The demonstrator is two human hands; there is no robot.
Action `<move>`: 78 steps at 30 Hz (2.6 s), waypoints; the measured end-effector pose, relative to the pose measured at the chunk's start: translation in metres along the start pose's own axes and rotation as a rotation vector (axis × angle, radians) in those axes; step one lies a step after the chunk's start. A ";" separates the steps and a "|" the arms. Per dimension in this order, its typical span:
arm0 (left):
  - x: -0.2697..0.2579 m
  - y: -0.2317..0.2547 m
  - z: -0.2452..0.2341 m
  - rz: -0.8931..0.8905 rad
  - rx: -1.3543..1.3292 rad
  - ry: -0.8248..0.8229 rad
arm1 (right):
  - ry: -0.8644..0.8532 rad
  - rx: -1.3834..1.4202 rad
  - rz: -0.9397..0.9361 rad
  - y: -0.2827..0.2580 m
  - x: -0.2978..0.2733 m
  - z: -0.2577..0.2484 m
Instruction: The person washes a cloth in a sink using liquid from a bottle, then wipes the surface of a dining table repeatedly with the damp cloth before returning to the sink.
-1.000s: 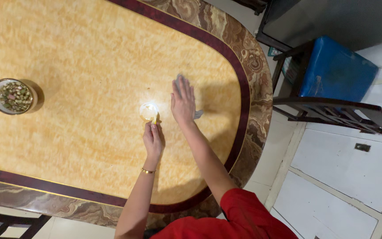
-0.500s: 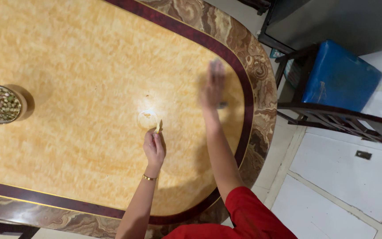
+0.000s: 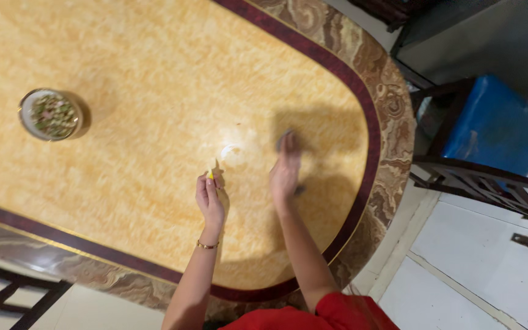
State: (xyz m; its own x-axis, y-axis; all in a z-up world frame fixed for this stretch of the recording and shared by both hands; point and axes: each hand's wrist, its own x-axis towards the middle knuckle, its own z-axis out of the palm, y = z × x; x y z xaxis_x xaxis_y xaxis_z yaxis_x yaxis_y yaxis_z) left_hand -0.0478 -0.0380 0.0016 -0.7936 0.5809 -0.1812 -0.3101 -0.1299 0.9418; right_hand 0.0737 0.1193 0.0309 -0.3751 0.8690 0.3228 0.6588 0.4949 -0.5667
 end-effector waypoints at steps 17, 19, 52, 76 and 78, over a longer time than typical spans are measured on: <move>0.053 0.074 -0.128 0.010 0.433 -0.043 | -0.198 -0.243 -0.060 -0.122 -0.025 0.092; 0.067 0.077 -0.145 -0.041 0.544 -0.068 | -0.055 -0.314 0.068 -0.093 0.002 0.105; 0.080 0.073 -0.187 0.125 0.540 -0.236 | -0.107 -0.146 -0.125 -0.185 0.112 0.212; 0.074 0.060 -0.175 0.123 0.598 -0.008 | -0.005 -0.094 -0.061 -0.155 0.155 0.225; 0.078 0.054 -0.171 0.139 0.588 -0.014 | 0.003 -0.090 -0.064 -0.170 0.160 0.240</move>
State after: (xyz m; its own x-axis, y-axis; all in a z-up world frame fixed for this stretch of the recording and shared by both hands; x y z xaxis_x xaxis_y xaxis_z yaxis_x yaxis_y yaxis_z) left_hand -0.2159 -0.1369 -0.0101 -0.7978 0.6012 -0.0455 0.1403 0.2585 0.9558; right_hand -0.2544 0.1746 -0.0031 -0.4164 0.8357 0.3582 0.6895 0.5470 -0.4747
